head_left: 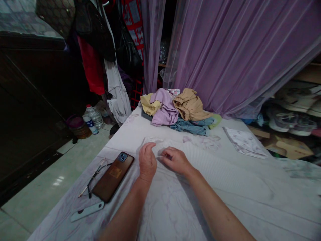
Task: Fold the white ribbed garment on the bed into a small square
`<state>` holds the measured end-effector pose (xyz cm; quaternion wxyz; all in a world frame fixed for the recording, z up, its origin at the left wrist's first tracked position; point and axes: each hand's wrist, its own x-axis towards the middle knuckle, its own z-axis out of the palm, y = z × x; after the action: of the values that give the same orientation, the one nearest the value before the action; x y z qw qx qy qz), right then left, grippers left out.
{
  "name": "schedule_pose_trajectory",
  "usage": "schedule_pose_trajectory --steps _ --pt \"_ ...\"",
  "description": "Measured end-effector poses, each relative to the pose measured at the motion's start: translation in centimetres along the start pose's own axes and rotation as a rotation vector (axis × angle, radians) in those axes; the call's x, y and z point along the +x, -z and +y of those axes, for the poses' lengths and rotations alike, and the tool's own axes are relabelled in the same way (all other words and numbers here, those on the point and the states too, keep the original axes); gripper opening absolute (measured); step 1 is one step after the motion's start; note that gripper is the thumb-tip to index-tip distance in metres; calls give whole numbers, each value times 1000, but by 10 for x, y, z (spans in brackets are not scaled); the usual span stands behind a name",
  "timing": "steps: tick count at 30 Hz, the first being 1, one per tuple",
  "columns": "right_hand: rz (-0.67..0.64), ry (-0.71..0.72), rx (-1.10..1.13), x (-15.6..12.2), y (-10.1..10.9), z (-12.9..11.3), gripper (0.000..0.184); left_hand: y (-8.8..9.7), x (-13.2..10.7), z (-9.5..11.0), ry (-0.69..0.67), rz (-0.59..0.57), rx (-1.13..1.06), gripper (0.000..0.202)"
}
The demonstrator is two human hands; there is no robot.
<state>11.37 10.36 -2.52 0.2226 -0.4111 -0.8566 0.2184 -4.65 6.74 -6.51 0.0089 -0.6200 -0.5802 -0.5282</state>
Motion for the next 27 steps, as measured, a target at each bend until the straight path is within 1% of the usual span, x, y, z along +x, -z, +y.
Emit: schedule_pose_trajectory --steps 1,3,5,7,9,12,15,16,18,20,22,24,27 --pt "-45 38 -13 -6 -2 -6 14 0 1 -5 24 57 1 35" --pt "-95 88 -75 -13 -7 -16 23 1 4 -12 64 119 -5 33" --pt "-109 98 -153 -15 -10 -19 18 1 5 -16 84 147 -14 31" --pt "-101 70 -190 -12 -12 -19 11 2 6 -16 80 162 -16 29" --pt "-97 13 -144 -8 -13 -17 14 2 7 -14 55 184 -20 27" --pt "-90 -109 39 0 -9 -11 13 5 10 -10 -12 241 -48 27" --pt "-14 -175 165 11 4 -4 16 11 12 -5 -85 272 -91 24" --pt "22 -173 167 17 11 -2 16 13 13 -3 -106 256 -110 24" --pt "80 -156 123 29 29 1 15 16 13 0 -135 172 -153 26" --pt "101 -141 61 42 49 2 14 18 12 4 -150 38 -178 28" --pt "107 -135 0 54 66 1 15 19 10 6 -168 -107 -156 29" --pt "114 -130 -66 64 79 0 15 18 7 7 -191 -238 -102 30" --pt "118 -139 -168 74 88 1 15 13 3 7 -205 -382 -33 34"
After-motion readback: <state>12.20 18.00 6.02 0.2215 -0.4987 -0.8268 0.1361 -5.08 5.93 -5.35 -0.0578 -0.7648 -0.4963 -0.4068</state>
